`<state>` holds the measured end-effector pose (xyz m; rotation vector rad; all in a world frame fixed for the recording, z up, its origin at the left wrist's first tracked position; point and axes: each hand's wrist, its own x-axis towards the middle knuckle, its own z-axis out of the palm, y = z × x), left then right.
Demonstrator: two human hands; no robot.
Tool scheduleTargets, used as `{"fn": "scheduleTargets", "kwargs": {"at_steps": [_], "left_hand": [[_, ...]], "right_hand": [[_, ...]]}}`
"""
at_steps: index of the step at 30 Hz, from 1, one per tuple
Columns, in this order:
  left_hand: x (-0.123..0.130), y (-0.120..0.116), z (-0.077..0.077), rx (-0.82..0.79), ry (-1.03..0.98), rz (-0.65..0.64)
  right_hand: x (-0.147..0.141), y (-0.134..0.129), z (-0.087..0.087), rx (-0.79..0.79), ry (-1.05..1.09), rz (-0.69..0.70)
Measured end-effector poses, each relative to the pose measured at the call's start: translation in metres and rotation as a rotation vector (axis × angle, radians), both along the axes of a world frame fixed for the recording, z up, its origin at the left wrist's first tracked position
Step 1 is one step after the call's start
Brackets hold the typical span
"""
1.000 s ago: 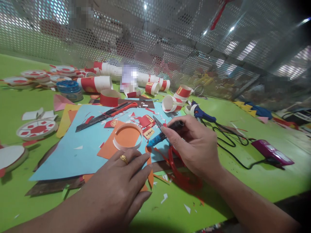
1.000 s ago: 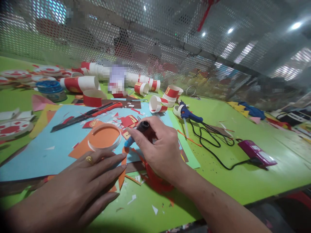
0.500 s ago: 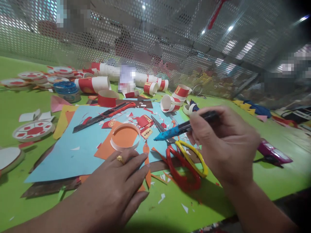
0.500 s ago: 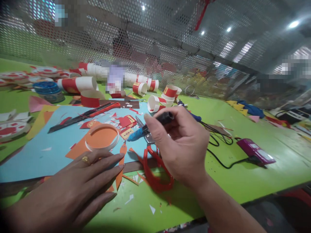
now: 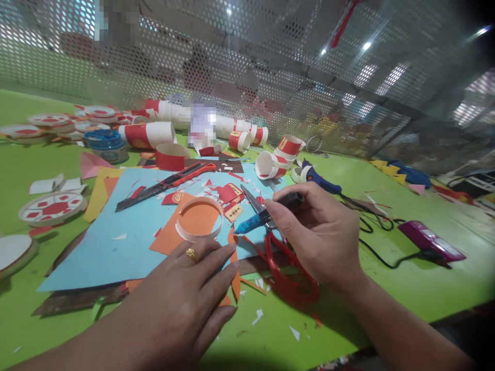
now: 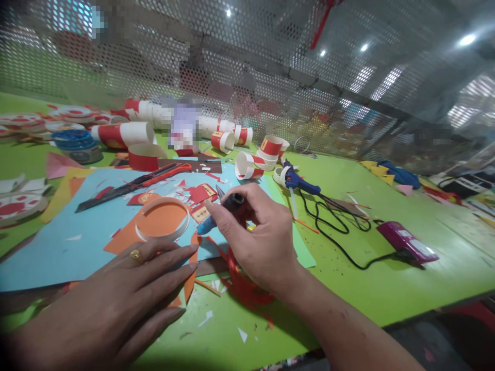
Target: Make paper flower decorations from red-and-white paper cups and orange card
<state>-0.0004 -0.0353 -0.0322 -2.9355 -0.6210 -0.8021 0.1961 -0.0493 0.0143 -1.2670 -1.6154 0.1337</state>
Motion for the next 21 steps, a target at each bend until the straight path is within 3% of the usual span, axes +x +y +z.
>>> {"fn": "scheduleTargets", "kwargs": {"at_steps": [9,14,18,21], "left_hand": [[0.0,-0.004,0.002,-0.019,0.049,0.013],[-0.003,-0.008,0.004,-0.131,0.111,0.035],[-0.005,-0.01,0.007,-0.189,0.079,0.039],[-0.005,-0.011,0.009,-0.188,0.062,-0.01]], "right_hand": [[0.003,0.0,0.004,0.021,0.059,-0.009],[0.009,0.003,0.01,0.031,0.216,-0.018],[0.003,0.008,0.034,0.022,0.301,0.031],[-0.016,0.014,0.063,0.033,0.207,0.09]]}}
